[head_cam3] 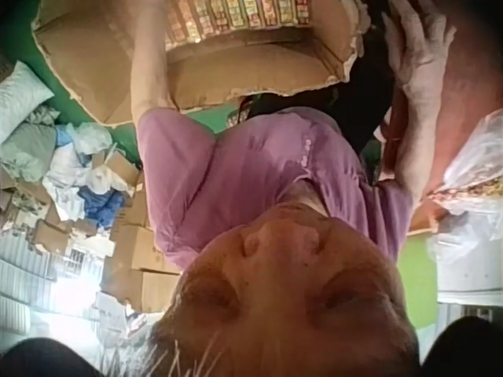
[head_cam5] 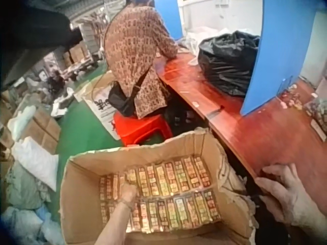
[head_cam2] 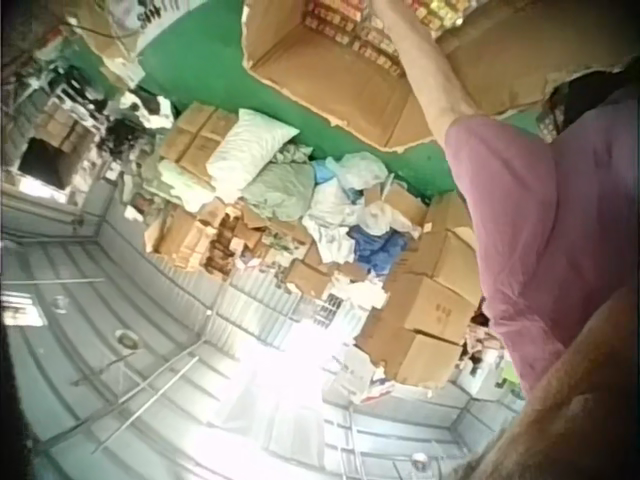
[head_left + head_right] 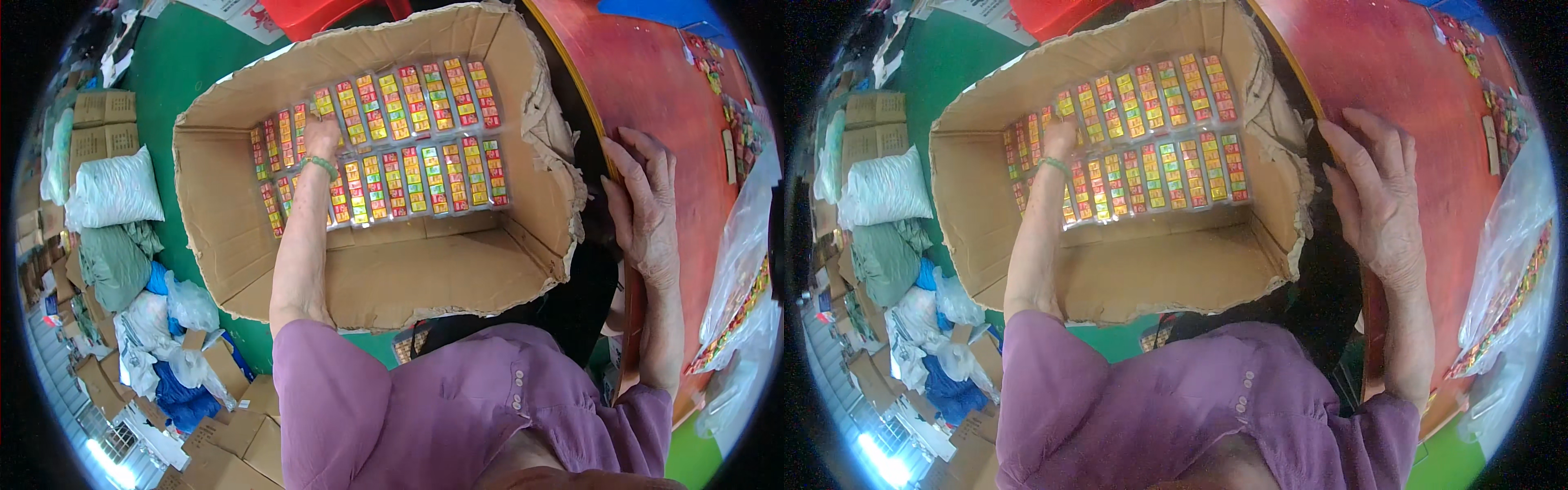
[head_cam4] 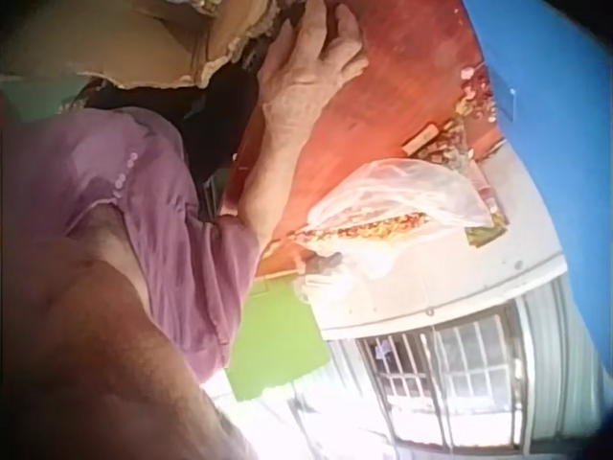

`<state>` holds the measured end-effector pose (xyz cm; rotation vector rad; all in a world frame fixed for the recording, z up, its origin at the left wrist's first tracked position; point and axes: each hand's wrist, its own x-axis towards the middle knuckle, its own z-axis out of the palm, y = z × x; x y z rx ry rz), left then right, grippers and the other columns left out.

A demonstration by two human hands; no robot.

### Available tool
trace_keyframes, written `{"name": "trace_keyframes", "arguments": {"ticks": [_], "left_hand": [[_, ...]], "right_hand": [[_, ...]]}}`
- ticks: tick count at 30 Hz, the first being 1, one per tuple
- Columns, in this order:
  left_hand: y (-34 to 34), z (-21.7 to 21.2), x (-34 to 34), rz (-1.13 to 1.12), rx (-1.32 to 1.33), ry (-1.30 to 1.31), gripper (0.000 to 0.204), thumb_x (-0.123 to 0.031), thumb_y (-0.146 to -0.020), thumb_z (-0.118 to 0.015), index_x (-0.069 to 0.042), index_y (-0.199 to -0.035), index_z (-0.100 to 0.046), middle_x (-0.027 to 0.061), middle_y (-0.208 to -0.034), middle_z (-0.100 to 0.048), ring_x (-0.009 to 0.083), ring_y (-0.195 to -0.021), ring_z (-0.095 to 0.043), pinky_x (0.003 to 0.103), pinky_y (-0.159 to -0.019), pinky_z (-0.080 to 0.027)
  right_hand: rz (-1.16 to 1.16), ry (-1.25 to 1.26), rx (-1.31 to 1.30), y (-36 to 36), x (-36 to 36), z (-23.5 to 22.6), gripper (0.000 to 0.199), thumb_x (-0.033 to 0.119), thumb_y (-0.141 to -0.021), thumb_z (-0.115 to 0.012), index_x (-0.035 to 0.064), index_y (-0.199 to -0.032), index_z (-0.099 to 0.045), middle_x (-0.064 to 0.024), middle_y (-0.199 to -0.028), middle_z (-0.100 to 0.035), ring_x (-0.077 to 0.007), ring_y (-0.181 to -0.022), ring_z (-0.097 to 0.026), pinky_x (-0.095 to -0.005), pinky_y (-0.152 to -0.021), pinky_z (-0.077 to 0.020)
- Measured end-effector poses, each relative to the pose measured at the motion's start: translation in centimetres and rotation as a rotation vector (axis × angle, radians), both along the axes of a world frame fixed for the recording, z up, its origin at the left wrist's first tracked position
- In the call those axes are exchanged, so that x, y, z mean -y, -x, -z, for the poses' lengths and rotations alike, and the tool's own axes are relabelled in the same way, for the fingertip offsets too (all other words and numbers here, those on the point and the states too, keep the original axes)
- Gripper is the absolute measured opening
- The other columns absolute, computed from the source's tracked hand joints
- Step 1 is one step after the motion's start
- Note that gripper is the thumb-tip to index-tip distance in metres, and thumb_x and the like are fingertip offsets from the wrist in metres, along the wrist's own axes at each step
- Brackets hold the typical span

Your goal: Placing small colorful boxes into plastic trays and organizing them within a larger container.

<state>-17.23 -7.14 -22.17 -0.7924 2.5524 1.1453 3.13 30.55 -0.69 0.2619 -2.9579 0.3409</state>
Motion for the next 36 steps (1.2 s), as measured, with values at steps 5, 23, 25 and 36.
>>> {"name": "trace_keyframes", "arguments": {"ticks": [5,23,25,36], "left_hand": [[1.1,1.2,0.5,0.325,-0.142,0.601,0.042,-0.029,-0.093,-0.058,0.001,-0.123,-0.059,0.0204,-0.113,-0.067,0.031,-0.095,-0.068,0.043,-0.068,-0.055],[3.4,-2.8,-18.3,0.989,-0.194,-0.467,0.037,-0.026,-0.099,-0.046,0.002,-0.116,-0.064,0.0166,-0.102,-0.066,0.0268,-0.088,-0.062,0.04,-0.074,-0.049],[4.4,-3.4,-19.2,1.015,-0.273,-0.437,0.038,-0.027,-0.099,-0.047,0.003,-0.116,-0.063,0.0177,-0.102,-0.066,0.028,-0.088,-0.061,0.04,-0.076,-0.049],[3.9,-5.0,-18.0,0.899,-0.664,-0.172,0.042,-0.031,-0.099,-0.05,0.006,-0.116,-0.059,0.0235,-0.104,-0.061,0.0343,-0.092,-0.058,0.044,-0.082,-0.046]], "right_hand": [[-0.055,0.023,-0.085,0.0,0.0,-0.9,0.047,-0.001,-0.077,-0.066,0.0072,-0.123,-0.062,-0.0152,-0.128,-0.055,-0.035,-0.116,-0.052,-0.0429,-0.098,-0.0426],[-0.046,0.12,-0.341,-0.2,-1.2,3.9,0.031,0.04,-0.079,-0.063,0.0151,-0.097,-0.068,-0.0108,-0.108,-0.058,-0.033,-0.109,-0.052,-0.0524,-0.091,-0.0407],[-0.017,0.092,-0.366,-0.1,-0.6,4.9,0.032,0.041,-0.078,-0.064,0.0141,-0.094,-0.069,-0.0097,-0.106,-0.061,-0.0323,-0.107,-0.055,-0.0516,-0.09,-0.0426],[0.906,-0.173,-0.582,-38.4,-9.6,-2.7,0.006,0.013,-0.077,-0.063,0.0084,-0.076,-0.058,-0.0098,-0.081,-0.06,-0.0319,-0.078,-0.061,-0.043,-0.068,-0.0499]]}}
